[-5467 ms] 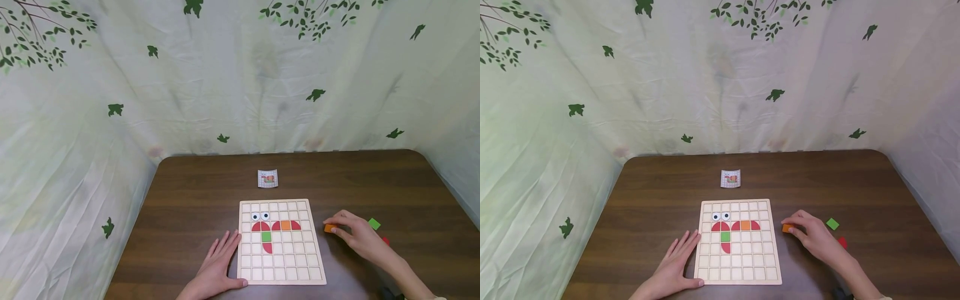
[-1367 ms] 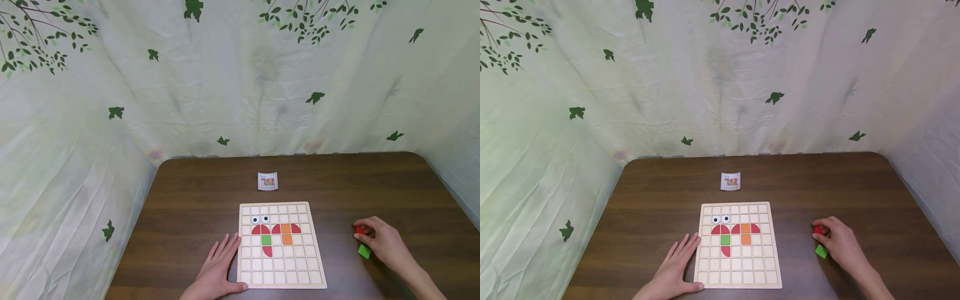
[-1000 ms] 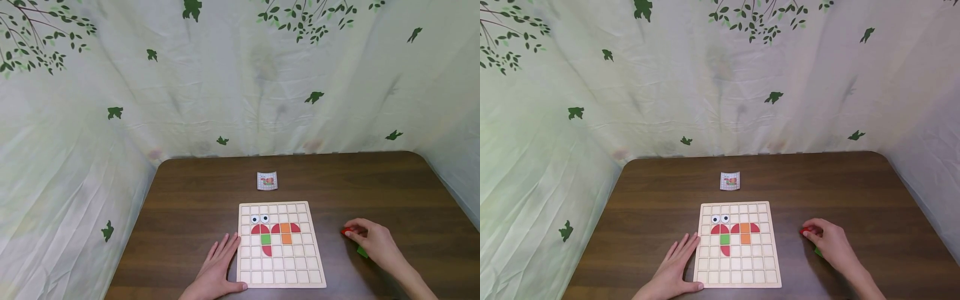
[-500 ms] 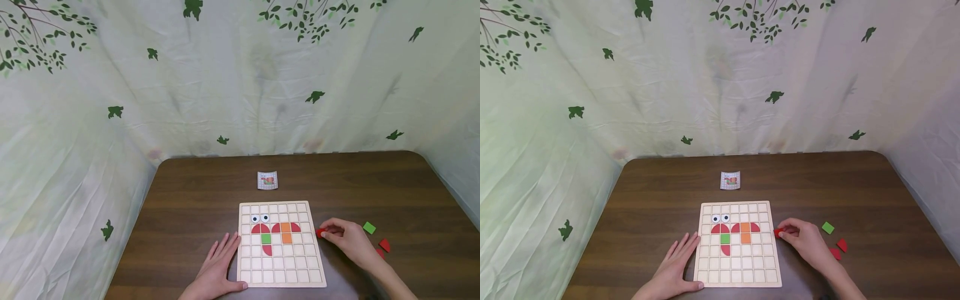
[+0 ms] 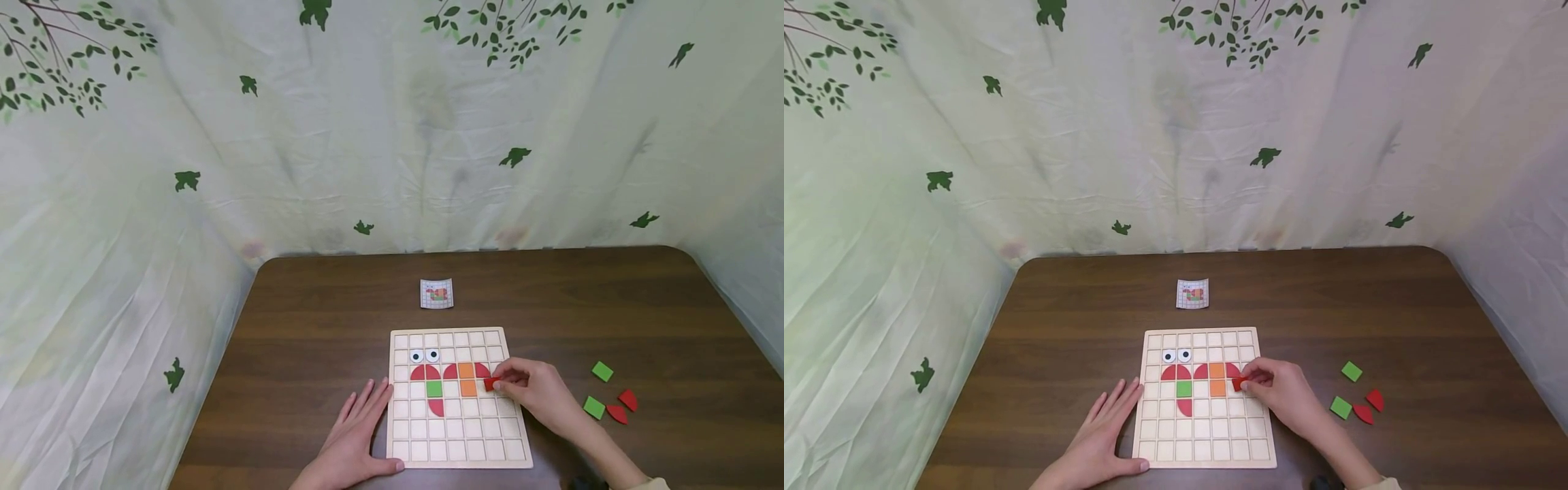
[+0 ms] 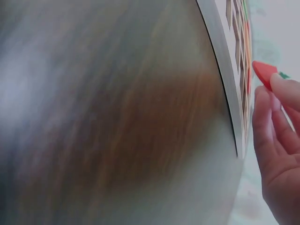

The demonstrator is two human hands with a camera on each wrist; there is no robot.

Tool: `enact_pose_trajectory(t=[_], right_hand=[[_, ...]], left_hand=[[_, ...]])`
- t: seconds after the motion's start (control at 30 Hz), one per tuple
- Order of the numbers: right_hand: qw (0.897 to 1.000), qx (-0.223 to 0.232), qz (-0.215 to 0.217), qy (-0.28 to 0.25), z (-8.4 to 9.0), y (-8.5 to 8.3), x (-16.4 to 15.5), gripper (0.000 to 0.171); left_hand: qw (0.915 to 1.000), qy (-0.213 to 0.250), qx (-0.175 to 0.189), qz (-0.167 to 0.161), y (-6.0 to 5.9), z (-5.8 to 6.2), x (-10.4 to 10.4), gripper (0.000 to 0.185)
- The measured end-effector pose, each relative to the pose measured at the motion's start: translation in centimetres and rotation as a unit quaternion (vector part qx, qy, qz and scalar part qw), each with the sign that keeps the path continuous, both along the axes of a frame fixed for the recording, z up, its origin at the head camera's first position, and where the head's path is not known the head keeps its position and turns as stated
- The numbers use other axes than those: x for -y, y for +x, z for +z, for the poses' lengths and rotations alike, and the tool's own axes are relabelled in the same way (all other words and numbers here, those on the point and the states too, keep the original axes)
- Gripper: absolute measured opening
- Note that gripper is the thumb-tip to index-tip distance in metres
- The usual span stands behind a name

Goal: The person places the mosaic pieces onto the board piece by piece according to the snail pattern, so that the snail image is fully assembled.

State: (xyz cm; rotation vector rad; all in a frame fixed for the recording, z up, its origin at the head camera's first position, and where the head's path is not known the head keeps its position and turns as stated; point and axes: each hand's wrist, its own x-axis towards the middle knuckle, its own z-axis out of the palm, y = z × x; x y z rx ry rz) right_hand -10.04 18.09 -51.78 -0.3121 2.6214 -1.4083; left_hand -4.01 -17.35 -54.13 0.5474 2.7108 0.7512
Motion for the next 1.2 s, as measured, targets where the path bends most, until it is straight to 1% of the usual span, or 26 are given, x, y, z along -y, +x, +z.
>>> enact_pose_trajectory(t=[0.27,0.43,0.57,0.67,0.83,0.97,1.1,1.2], right_hand=[[0.999,-0.004,0.001,0.045,-0.4,0.0,1.2,0.015],[0.998,-0.030,0.002,0.064,-0.5,0.0,1.6,0.019],[0.995,-0.061,0.021,0.079,-0.4,-0.1,1.8,0.019],[0.993,-0.071,0.030,0.087,-0.3,-0.3,1.9,0.019],[0.994,-0.053,0.032,0.095,-0.1,-0.3,2.0,0.020],[0.996,-0.034,0.036,0.076,0.1,-0.3,1.5,0.020],[0.998,-0.023,0.033,0.057,0.5,-0.2,0.6,0.019],[0.998,-0.023,0.023,0.058,0.7,0.1,-0.4,0.020]], left_hand=[[1.0000,0.002,-0.004,-0.001,-0.1,0.0,0.0,0.113],[0.9999,-0.002,-0.012,-0.003,-0.1,0.0,0.0,0.113],[0.9999,-0.005,-0.014,-0.003,-0.1,-0.1,0.1,0.113],[0.9999,-0.004,-0.013,-0.002,-0.1,-0.1,0.1,0.113],[0.9999,-0.003,-0.015,-0.003,-0.1,-0.1,0.2,0.113],[0.9998,-0.004,-0.017,-0.003,-0.1,-0.2,0.2,0.113],[1.0000,-0.003,-0.006,0.001,0.0,-0.2,0.1,0.114],[1.0000,0.000,0.003,0.004,0.0,-0.2,0.0,0.114]])
